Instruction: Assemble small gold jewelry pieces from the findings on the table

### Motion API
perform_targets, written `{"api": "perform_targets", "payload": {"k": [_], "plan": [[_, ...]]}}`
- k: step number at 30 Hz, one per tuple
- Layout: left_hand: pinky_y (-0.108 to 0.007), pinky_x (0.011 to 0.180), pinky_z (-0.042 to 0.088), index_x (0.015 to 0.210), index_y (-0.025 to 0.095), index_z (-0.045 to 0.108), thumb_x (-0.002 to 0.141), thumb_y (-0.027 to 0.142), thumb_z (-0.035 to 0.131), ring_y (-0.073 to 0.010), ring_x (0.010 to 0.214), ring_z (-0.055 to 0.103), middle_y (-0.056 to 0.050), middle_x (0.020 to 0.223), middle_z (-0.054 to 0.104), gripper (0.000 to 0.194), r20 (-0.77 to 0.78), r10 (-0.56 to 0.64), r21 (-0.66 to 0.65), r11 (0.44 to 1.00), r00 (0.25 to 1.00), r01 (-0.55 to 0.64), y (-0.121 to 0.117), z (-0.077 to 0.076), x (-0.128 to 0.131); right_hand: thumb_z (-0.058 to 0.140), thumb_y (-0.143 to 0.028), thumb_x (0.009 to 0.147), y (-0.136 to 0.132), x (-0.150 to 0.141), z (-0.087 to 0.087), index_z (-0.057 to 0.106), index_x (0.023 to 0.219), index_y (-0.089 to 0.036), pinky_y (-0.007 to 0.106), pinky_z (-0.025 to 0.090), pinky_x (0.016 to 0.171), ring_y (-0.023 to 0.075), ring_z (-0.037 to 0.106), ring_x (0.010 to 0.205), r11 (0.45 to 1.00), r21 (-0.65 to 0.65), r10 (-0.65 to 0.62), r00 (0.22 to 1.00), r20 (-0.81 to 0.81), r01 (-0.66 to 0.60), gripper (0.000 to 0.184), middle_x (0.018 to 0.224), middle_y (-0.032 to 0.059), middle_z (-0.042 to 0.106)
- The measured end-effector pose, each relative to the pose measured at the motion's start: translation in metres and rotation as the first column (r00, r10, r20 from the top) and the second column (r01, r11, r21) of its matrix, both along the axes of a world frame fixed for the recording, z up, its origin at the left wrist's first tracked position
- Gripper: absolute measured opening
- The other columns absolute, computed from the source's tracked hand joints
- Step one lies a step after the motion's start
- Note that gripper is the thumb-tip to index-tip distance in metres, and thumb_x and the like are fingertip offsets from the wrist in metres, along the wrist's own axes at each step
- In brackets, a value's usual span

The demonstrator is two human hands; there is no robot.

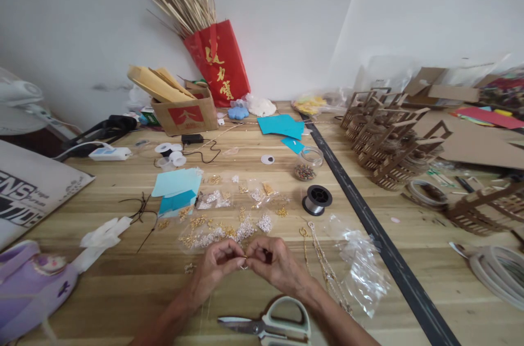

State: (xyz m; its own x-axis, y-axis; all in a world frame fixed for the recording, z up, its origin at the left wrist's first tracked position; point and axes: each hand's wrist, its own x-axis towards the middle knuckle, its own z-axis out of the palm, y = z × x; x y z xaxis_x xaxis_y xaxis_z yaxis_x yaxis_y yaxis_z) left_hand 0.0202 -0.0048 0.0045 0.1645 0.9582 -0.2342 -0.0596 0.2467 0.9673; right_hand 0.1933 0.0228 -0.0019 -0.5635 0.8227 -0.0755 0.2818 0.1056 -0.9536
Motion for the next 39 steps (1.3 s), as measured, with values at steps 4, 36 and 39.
{"api": "perform_targets", "payload": {"k": [4, 36, 39], "plan": [[-0.022, 0.059, 0.040, 0.068, 0.014, 0.059, 0.057, 0.025, 0.074, -0.0121, 0.062, 0.053, 0.000, 0.063, 0.059, 0.021, 0.061, -0.013, 0.005, 1.000, 0.998, 0.012, -0.001, -0.001, 0.000, 0.059, -0.034, 0.078, 0.000, 0.000, 0.003, 0.060, 0.074, -0.014, 0.021, 0.024, 0.047, 0.0083, 0.035, 0.053, 1.000, -0.001, -0.012, 1.000, -0.023, 0.012, 0.020, 0.056, -0.0043, 0.040], [-0.024, 0.063, 0.043, 0.067, 0.015, 0.059, 0.066, 0.015, 0.061, -0.0150, 0.066, 0.055, -0.001, 0.066, 0.060, 0.002, -0.198, 0.033, 0.182, 0.983, 0.980, 0.004, -0.005, -0.004, 0.004, 0.061, -0.032, 0.074, 0.001, -0.002, 0.011, 0.053, 0.066, -0.014, 0.021, 0.020, 0.046, 0.0073, 0.028, 0.051, 0.990, -0.139, -0.008, 0.996, -0.084, -0.004, 0.021, 0.054, -0.0064, 0.034], [-0.023, 0.061, 0.042, 0.065, 0.015, 0.058, 0.066, 0.016, 0.059, -0.0140, 0.063, 0.053, -0.001, 0.064, 0.058, 0.002, -0.178, 0.032, 0.201, 0.980, 0.983, 0.004, -0.004, -0.007, 0.005, 0.061, -0.032, 0.075, 0.001, -0.004, 0.011, 0.052, 0.065, -0.014, 0.021, 0.020, 0.046, 0.0071, 0.027, 0.051, 0.988, -0.155, -0.003, 0.993, -0.115, -0.015, 0.022, 0.054, -0.0066, 0.033]]}}
